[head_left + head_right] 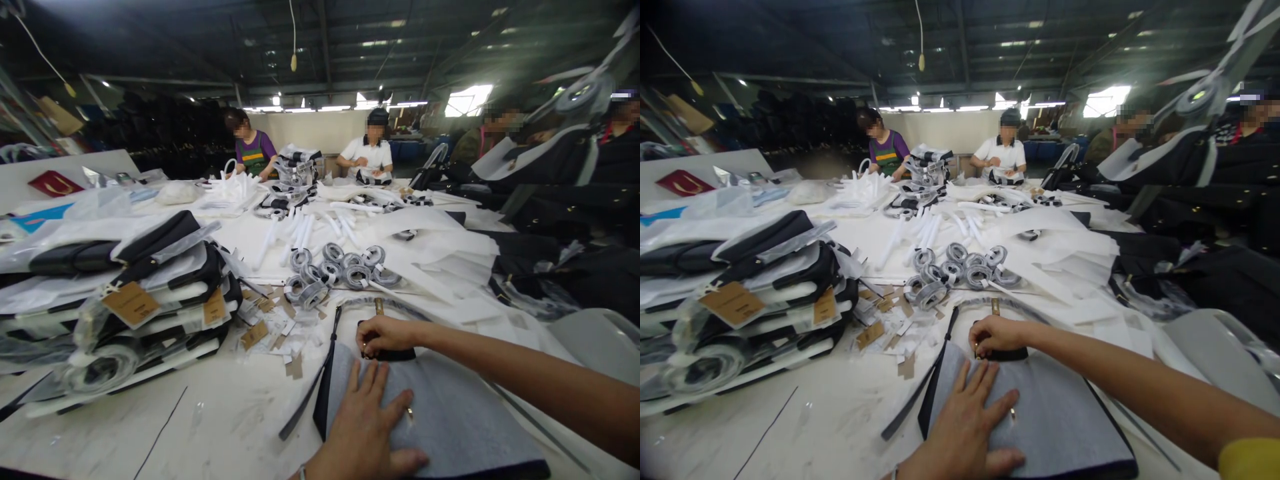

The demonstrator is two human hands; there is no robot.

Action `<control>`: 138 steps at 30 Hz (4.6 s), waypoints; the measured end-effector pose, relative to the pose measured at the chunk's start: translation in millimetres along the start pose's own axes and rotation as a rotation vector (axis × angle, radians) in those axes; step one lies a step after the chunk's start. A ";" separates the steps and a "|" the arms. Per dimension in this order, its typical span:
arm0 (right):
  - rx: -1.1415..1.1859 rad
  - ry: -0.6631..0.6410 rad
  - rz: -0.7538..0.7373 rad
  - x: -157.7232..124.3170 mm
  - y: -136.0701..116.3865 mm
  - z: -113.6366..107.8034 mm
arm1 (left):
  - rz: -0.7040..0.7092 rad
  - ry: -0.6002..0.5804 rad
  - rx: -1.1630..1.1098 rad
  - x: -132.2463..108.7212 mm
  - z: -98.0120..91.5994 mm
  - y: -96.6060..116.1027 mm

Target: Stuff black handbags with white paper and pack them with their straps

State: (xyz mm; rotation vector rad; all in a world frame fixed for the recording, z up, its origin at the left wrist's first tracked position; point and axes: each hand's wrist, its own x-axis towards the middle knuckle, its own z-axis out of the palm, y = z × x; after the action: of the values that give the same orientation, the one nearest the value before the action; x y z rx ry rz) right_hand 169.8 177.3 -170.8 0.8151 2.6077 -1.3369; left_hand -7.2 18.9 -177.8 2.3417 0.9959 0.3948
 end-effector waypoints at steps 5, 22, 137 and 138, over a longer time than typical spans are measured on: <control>-0.060 0.051 -0.062 -8.5 8.0 -1.4 | -0.003 -0.040 -0.033 2.9 -1.2 -1.5; -0.370 0.271 -0.176 33.4 3.0 29.1 | -0.046 -0.073 -0.036 8.2 1.5 -4.8; -0.242 1.114 -0.228 -103.7 -12.6 130.2 | 0.045 0.267 0.214 27.9 -18.3 46.7; -0.241 1.115 -0.230 -103.8 -12.5 130.2 | 0.048 0.261 0.226 28.2 -19.1 46.7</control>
State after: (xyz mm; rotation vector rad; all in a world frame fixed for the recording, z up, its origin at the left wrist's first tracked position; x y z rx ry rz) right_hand 232.5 27.0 -207.9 1.5839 3.6494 -0.5947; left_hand 29.6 20.2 -133.2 2.5666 1.1592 0.6498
